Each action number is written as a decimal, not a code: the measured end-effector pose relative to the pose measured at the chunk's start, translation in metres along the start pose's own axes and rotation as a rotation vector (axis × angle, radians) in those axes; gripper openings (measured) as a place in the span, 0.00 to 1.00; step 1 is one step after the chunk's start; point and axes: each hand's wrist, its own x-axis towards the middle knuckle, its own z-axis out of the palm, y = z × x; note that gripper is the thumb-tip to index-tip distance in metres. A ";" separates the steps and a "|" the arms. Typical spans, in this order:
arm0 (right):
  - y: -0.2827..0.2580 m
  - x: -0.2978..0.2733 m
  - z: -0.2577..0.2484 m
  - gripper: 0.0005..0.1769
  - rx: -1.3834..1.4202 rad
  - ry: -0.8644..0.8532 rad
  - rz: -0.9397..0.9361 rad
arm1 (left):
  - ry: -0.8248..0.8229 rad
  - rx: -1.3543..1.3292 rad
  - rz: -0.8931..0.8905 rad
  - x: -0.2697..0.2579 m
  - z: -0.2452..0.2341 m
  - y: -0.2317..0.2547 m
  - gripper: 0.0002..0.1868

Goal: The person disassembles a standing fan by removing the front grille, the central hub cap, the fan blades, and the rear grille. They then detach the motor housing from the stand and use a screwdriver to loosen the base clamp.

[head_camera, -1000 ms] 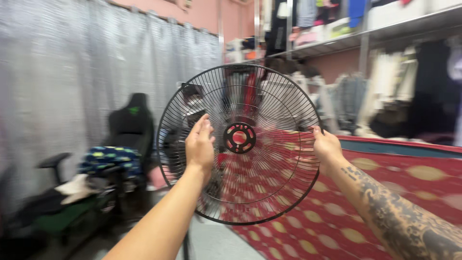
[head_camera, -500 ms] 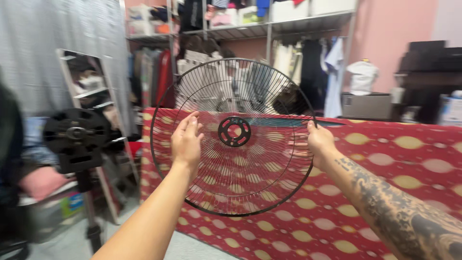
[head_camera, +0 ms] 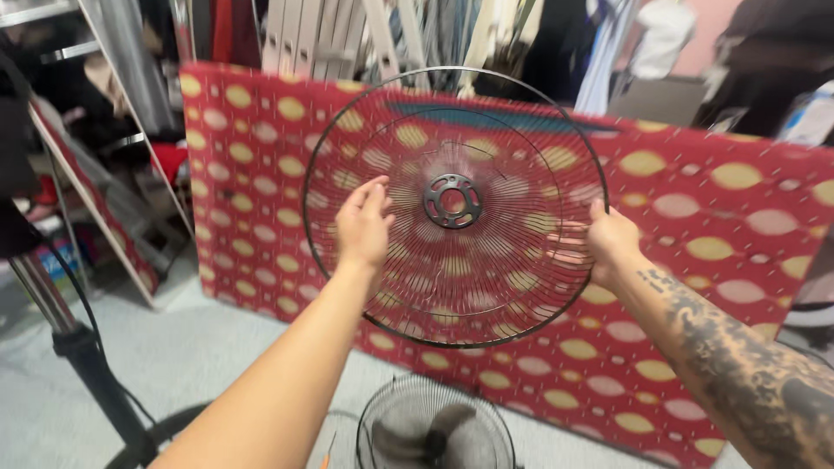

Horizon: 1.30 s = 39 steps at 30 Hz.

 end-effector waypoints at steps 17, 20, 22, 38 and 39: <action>0.307 -0.054 -0.051 0.23 -0.074 0.288 0.481 | 0.091 -0.423 -0.614 -0.138 -0.051 -0.218 0.20; 0.356 -0.065 -0.070 0.22 -0.134 0.339 0.530 | 0.083 -0.334 -0.654 -0.142 -0.056 -0.239 0.21; 0.389 -0.075 -0.085 0.21 -0.150 0.378 0.573 | 0.074 -0.283 -0.668 -0.139 -0.058 -0.246 0.21; 0.499 -0.150 -0.105 0.20 -0.308 0.712 0.765 | 0.099 -0.142 -0.893 -0.156 -0.034 -0.246 0.22; 0.501 -0.153 -0.101 0.19 -0.331 0.723 0.733 | 0.096 -0.132 -0.905 -0.157 -0.033 -0.246 0.22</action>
